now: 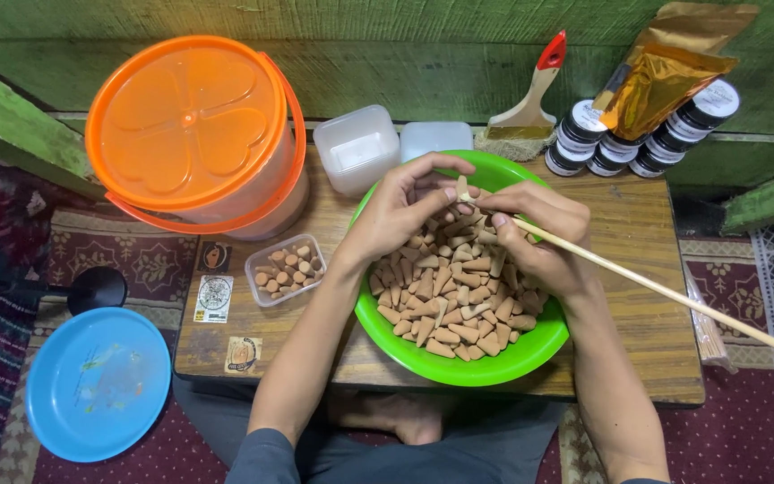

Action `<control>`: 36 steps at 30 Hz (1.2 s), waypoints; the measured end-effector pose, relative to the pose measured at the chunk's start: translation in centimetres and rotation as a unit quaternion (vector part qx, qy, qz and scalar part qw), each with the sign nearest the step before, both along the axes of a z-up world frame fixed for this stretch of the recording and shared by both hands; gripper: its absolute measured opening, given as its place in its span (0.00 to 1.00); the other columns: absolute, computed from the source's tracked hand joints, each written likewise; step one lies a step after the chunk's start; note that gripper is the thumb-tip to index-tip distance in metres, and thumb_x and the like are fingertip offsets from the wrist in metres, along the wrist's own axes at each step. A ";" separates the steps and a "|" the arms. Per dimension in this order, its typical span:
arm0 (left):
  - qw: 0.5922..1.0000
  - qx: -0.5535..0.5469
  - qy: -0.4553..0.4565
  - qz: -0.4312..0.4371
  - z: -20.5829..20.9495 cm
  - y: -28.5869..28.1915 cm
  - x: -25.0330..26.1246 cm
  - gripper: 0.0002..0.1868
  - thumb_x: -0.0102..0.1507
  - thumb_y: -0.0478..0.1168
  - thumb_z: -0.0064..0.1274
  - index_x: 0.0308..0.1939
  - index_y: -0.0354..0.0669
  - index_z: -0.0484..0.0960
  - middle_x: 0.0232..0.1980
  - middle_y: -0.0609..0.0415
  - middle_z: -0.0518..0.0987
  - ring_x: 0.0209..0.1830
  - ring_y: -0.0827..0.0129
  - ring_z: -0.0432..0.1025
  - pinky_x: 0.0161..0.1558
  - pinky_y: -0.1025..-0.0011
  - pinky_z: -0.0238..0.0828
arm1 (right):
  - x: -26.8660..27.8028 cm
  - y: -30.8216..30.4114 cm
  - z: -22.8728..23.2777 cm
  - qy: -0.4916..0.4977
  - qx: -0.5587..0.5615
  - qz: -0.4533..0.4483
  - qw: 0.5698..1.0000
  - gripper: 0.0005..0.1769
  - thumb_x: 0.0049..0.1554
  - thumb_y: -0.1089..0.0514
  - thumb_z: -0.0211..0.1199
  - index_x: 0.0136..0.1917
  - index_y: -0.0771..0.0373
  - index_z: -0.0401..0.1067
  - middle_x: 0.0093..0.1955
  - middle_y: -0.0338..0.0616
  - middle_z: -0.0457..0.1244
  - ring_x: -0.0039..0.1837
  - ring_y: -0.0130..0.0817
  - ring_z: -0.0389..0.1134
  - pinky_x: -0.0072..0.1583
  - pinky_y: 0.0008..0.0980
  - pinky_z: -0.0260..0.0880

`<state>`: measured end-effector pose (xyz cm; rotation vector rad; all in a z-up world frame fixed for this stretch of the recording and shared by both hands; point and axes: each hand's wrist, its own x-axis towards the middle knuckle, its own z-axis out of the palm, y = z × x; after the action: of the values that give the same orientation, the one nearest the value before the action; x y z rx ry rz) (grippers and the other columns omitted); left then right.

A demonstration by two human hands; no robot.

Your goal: Using a thin wooden stick to process or adjust individual incense cones in a bowl.

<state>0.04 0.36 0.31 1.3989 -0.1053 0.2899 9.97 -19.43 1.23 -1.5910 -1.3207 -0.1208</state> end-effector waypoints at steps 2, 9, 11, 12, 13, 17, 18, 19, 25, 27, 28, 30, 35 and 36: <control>1.000 0.016 -0.005 0.014 -0.7 0.0 0.1 0.17 0.66 0.29 0.51 0.59 0.42 0.78 0.48 0.44 0.82 0.46 0.67 0.78 0.49 0.69 0.82 | 0.0 -0.1 -0.2 0.003 0.000 0.002 1.000 0.09 0.62 0.63 0.62 0.51 0.62 0.82 0.44 0.47 0.72 0.43 0.45 0.73 0.46 0.39 0.73; 0.999 0.039 0.003 0.026 0.3 -0.3 -0.3 0.18 0.65 0.31 0.54 0.60 0.44 0.79 0.47 0.49 0.77 0.49 0.70 0.75 0.54 0.63 0.79 | 0.6 -0.4 -0.7 -0.019 0.038 -0.028 0.999 0.10 0.65 0.64 0.60 0.53 0.66 0.82 0.47 0.51 0.72 0.46 0.46 0.74 0.48 0.41 0.74; 0.999 0.025 0.007 0.026 0.6 -0.6 -0.6 0.17 0.65 0.31 0.54 0.59 0.44 0.79 0.46 0.50 0.77 0.48 0.71 0.75 0.53 0.66 0.79 | 0.3 -0.2 -0.3 -0.015 0.033 -0.018 0.999 0.10 0.64 0.64 0.60 0.53 0.66 0.82 0.46 0.52 0.72 0.45 0.46 0.73 0.47 0.40 0.74; 1.000 0.011 0.010 0.026 0.8 -0.7 -0.7 0.16 0.66 0.31 0.54 0.58 0.44 0.80 0.45 0.51 0.78 0.48 0.73 0.75 0.53 0.68 0.79 | 0.2 -0.1 -0.1 -0.012 0.029 -0.008 0.999 0.10 0.64 0.64 0.60 0.52 0.67 0.81 0.45 0.52 0.71 0.44 0.46 0.73 0.46 0.40 0.73; 1.000 0.011 0.010 0.026 0.4 -0.6 -0.5 0.16 0.66 0.31 0.54 0.58 0.44 0.80 0.45 0.51 0.78 0.48 0.73 0.75 0.53 0.68 0.79 | 0.1 -0.1 -0.2 -0.011 0.029 -0.008 0.999 0.10 0.64 0.64 0.60 0.52 0.67 0.81 0.45 0.52 0.71 0.44 0.46 0.73 0.46 0.40 0.73; 0.999 0.018 0.004 0.040 -0.5 -0.3 -0.1 0.14 0.64 0.34 0.59 0.54 0.44 0.82 0.45 0.51 0.81 0.47 0.73 0.76 0.55 0.70 0.77 | 0.3 -0.1 -0.4 -0.004 0.018 0.003 1.000 0.08 0.63 0.63 0.61 0.50 0.65 0.82 0.43 0.50 0.72 0.43 0.46 0.73 0.45 0.40 0.73; 0.999 0.017 0.001 0.042 -0.5 -0.4 -0.1 0.15 0.63 0.34 0.61 0.53 0.43 0.82 0.44 0.50 0.81 0.46 0.72 0.77 0.55 0.69 0.77 | 0.4 -0.1 -0.5 -0.008 0.022 -0.006 1.000 0.08 0.63 0.63 0.62 0.50 0.65 0.82 0.44 0.50 0.72 0.43 0.45 0.73 0.45 0.39 0.73; 0.999 0.017 0.001 0.042 -0.4 -0.4 -0.1 0.15 0.63 0.34 0.61 0.53 0.43 0.82 0.44 0.50 0.81 0.46 0.72 0.77 0.55 0.69 0.77 | 0.3 -0.1 -0.3 -0.007 0.021 -0.006 1.000 0.08 0.63 0.63 0.62 0.50 0.65 0.82 0.44 0.50 0.72 0.43 0.45 0.73 0.45 0.39 0.73; 1.000 0.007 0.010 0.022 -0.3 -0.1 0.0 0.13 0.66 0.34 0.56 0.55 0.42 0.80 0.45 0.50 0.83 0.45 0.72 0.78 0.54 0.71 0.78 | 0.2 0.0 -0.5 0.009 0.025 0.010 1.000 0.09 0.62 0.64 0.62 0.50 0.66 0.82 0.43 0.52 0.71 0.42 0.46 0.72 0.45 0.41 0.73; 1.000 0.003 0.012 0.028 -0.4 -0.1 0.1 0.13 0.66 0.33 0.56 0.55 0.43 0.80 0.47 0.50 0.82 0.46 0.74 0.76 0.53 0.68 0.79 | -0.1 0.1 -0.3 0.001 0.018 0.012 1.000 0.07 0.62 0.64 0.62 0.49 0.65 0.82 0.42 0.50 0.71 0.42 0.47 0.73 0.45 0.40 0.73; 1.000 0.003 0.012 0.027 -0.2 -0.1 0.0 0.13 0.66 0.33 0.56 0.55 0.43 0.80 0.47 0.50 0.82 0.46 0.74 0.76 0.53 0.68 0.79 | 0.0 0.0 -0.3 0.001 0.019 0.012 1.000 0.07 0.62 0.64 0.62 0.49 0.65 0.82 0.42 0.50 0.71 0.42 0.47 0.73 0.45 0.40 0.73; 1.000 0.004 0.012 0.022 0.2 -0.3 -0.2 0.13 0.66 0.34 0.56 0.55 0.42 0.80 0.46 0.50 0.81 0.46 0.72 0.76 0.53 0.67 0.80 | 0.1 -0.2 -0.2 -0.009 0.027 -0.018 0.999 0.09 0.63 0.65 0.62 0.52 0.66 0.82 0.47 0.51 0.72 0.46 0.46 0.73 0.48 0.40 0.74; 0.999 0.029 0.012 0.033 -0.6 -0.2 -0.1 0.13 0.65 0.35 0.57 0.54 0.42 0.81 0.46 0.52 0.81 0.48 0.73 0.76 0.54 0.70 0.78 | 0.0 -0.2 -0.1 -0.008 0.016 -0.008 1.000 0.08 0.63 0.64 0.62 0.51 0.65 0.82 0.44 0.49 0.72 0.43 0.46 0.73 0.46 0.40 0.73; 0.998 0.031 0.008 0.046 -0.8 0.0 0.0 0.14 0.65 0.35 0.57 0.55 0.42 0.81 0.47 0.53 0.81 0.50 0.75 0.76 0.56 0.72 0.76 | 0.0 -0.2 -0.3 -0.013 0.005 0.001 1.000 0.08 0.62 0.63 0.62 0.50 0.62 0.82 0.43 0.47 0.72 0.41 0.46 0.72 0.45 0.39 0.73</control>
<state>0.07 0.35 -0.54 1.4705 -0.0360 0.3548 10.01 -19.65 0.97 -1.5842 -1.3389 -0.1471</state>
